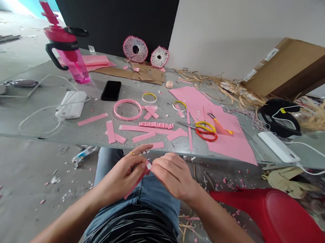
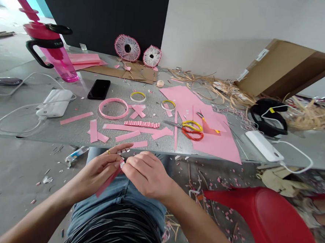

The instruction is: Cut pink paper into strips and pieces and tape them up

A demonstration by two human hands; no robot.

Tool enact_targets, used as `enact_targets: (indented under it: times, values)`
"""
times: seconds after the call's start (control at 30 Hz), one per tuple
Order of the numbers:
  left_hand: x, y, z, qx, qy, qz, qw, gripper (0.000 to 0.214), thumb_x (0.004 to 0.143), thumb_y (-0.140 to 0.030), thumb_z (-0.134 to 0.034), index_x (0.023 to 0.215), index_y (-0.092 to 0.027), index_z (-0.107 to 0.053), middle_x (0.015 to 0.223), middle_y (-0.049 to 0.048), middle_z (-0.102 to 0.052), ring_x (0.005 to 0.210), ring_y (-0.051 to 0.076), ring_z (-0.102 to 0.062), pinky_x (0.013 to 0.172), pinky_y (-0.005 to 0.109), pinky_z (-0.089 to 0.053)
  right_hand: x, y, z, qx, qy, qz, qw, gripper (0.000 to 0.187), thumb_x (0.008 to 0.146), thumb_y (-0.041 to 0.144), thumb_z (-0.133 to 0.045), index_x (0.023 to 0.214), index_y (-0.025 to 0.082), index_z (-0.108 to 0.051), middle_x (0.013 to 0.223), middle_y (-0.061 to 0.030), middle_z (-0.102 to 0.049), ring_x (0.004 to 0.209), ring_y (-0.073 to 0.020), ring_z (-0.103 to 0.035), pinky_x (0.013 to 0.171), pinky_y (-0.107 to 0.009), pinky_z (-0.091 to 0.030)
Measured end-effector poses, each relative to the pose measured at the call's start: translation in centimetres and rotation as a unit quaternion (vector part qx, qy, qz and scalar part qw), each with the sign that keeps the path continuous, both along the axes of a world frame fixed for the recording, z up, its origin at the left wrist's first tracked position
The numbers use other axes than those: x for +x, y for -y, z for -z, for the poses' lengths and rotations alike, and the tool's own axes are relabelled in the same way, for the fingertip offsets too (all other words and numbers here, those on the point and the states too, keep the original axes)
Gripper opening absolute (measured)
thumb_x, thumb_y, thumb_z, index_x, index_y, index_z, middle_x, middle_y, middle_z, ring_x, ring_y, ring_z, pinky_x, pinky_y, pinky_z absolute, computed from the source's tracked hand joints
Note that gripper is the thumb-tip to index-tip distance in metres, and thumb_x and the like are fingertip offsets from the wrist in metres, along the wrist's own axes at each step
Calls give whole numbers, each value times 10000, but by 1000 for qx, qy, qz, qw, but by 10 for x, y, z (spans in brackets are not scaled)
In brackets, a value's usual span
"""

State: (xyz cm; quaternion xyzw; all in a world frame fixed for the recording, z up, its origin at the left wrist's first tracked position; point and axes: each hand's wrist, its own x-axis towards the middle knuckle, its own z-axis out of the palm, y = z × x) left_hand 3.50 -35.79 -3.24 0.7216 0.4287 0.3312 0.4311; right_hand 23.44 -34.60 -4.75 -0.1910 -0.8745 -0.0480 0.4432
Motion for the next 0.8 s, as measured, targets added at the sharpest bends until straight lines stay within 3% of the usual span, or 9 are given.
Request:
enact_targets:
  times: [0.1,0.4,0.8]
  values:
    - [0,1,1,3,-8,25,1000,340,990,-262,-417,712,-208,-607,1245,108,-694,1396,267,-473,1046,378,-474,2,1,0,18,4,-2,1000,177,969,71,-502,1059,123,-646,933,-105,-740,867,-192,-678,794,-351,-576]
    - [-2,5,3,-9,-21,38,999,264,984,-217,-434,788,-215,-611,1474,79,-555,1458,262,-397,1111,396,-445,3,2,1,20,2,-17,1000,178,955,77,-522,1043,123,-670,956,-114,-761,921,-198,-700,798,-344,-610]
    - [-4,7,4,-8,-27,43,999,236,967,-187,-452,854,-221,-657,1475,59,-558,1453,261,-406,1130,397,-441,6,4,0,31,33,-9,999,200,977,88,-498,1010,104,-694,966,-119,-769,930,-193,-701,843,-343,-614]
